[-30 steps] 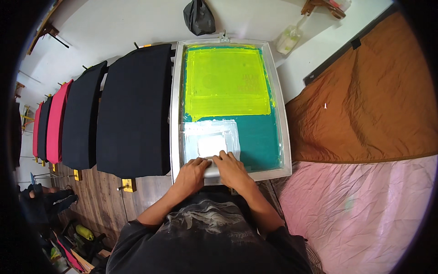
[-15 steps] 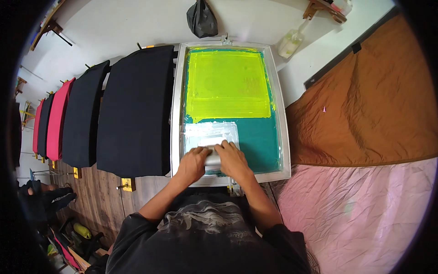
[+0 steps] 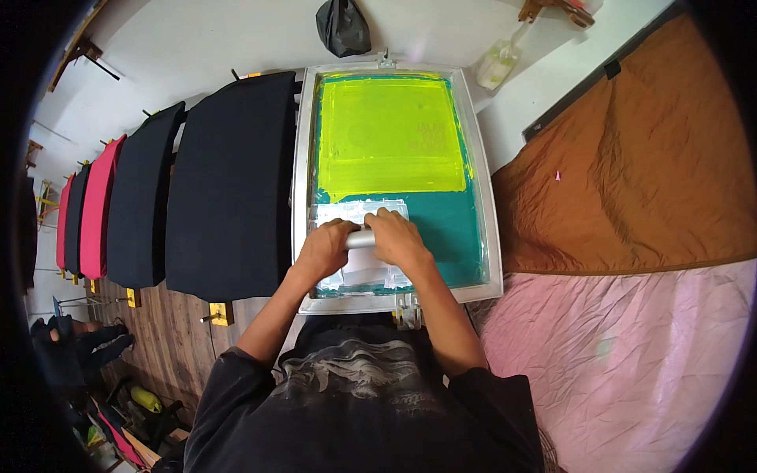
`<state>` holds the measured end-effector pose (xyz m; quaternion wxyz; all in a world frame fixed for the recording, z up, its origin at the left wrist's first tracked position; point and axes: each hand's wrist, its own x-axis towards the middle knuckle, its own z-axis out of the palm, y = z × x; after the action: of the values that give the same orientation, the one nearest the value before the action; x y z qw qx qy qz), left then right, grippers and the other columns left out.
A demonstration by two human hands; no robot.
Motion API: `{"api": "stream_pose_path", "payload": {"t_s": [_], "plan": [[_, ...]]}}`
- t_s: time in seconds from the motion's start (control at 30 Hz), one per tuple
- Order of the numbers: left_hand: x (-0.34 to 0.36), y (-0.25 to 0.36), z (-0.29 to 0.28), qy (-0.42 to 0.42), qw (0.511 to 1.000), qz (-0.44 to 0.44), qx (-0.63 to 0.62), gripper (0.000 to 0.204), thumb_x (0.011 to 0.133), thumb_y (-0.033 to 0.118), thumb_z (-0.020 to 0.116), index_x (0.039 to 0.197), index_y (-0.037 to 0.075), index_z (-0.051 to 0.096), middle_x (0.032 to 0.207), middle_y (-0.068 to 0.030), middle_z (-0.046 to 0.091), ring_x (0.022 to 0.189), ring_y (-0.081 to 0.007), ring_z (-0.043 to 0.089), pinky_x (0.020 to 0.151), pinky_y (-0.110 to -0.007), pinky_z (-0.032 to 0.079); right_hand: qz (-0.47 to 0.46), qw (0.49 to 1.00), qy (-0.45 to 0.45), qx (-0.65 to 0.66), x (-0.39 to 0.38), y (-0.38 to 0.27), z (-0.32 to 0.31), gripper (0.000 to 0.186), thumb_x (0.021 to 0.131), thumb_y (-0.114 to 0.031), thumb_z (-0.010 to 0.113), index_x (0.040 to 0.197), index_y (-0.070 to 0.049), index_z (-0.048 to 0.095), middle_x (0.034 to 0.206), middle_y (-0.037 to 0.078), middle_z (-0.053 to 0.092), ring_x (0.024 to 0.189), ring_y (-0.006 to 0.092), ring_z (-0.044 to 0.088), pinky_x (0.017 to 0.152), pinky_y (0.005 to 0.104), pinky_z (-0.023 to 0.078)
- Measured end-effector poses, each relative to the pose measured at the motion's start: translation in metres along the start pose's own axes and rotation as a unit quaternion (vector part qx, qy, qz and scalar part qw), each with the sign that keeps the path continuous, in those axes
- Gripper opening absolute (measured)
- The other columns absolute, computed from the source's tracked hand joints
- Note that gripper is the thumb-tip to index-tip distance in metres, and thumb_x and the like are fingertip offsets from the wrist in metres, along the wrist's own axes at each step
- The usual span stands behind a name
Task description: Printing a design onto a t-shirt using a screen printing press and squeegee.
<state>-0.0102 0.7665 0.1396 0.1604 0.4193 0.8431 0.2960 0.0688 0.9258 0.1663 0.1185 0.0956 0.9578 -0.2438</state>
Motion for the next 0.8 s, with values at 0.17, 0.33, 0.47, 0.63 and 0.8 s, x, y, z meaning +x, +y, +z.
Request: {"api": "stream_pose_path", "payload": {"t_s": [0.17,0.33,0.47,0.63,0.8], "plan": [[-0.048,0.016,0.022,0.005,0.999,0.028,0.022,0.039,0.07,-0.008,0.055,0.107,0.001,0.063,0.1,-0.0205,0.065,0.094,-0.0383,0.064,0.081,-0.043,0.052,-0.018,1.0,-0.021,0.002,-0.045,-0.005,0.022,0.048,0.064,0.009,0.064,0.109,-0.004,0.053,0.11,0.013,0.05,0.107,0.0357,0.05,0.086,0.0452,0.05],[-0.07,0.029,0.011,-0.032,0.999,0.028,0.018,0.041,0.07,-0.005,0.057,0.11,0.002,0.064,0.103,-0.0182,0.067,0.095,-0.0367,0.065,0.082,-0.044,0.052,-0.013,0.998,-0.069,-0.002,-0.07,-0.014,0.021,0.045,0.065,0.005,0.065,0.109,-0.003,0.056,0.109,0.015,0.054,0.107,0.0365,0.054,0.085,0.046,0.051],[-0.041,0.02,0.002,-0.037,0.998,0.017,0.039,0.025,0.07,0.001,0.06,0.093,0.007,0.067,0.083,-0.014,0.068,0.076,-0.0334,0.067,0.074,-0.045,0.051,-0.017,0.997,-0.072,0.005,-0.04,-0.01,0.0,0.039,0.067,0.003,0.066,0.104,-0.004,0.061,0.103,0.016,0.06,0.099,0.0372,0.06,0.083,0.046,0.051],[0.002,0.0,-0.005,-0.002,1.0,-0.01,0.016,0.031,0.07,-0.004,0.059,0.098,0.005,0.069,0.089,-0.0164,0.068,0.082,-0.0366,0.066,0.076,-0.047,0.052,0.0,0.999,-0.027,-0.023,0.009,-0.001,0.0,0.038,0.066,0.004,0.066,0.103,-0.006,0.061,0.101,0.016,0.06,0.097,0.0378,0.06,0.081,0.0459,0.051],[-0.014,0.0,0.012,0.035,0.999,0.009,0.021,0.032,0.07,-0.007,0.058,0.099,0.002,0.067,0.09,-0.0199,0.066,0.082,-0.0391,0.065,0.075,-0.045,0.053,-0.032,0.998,0.063,-0.006,-0.006,0.006,0.025,0.038,0.064,0.004,0.067,0.1,-0.005,0.061,0.1,0.014,0.06,0.095,0.0363,0.058,0.084,0.0441,0.05]]}}
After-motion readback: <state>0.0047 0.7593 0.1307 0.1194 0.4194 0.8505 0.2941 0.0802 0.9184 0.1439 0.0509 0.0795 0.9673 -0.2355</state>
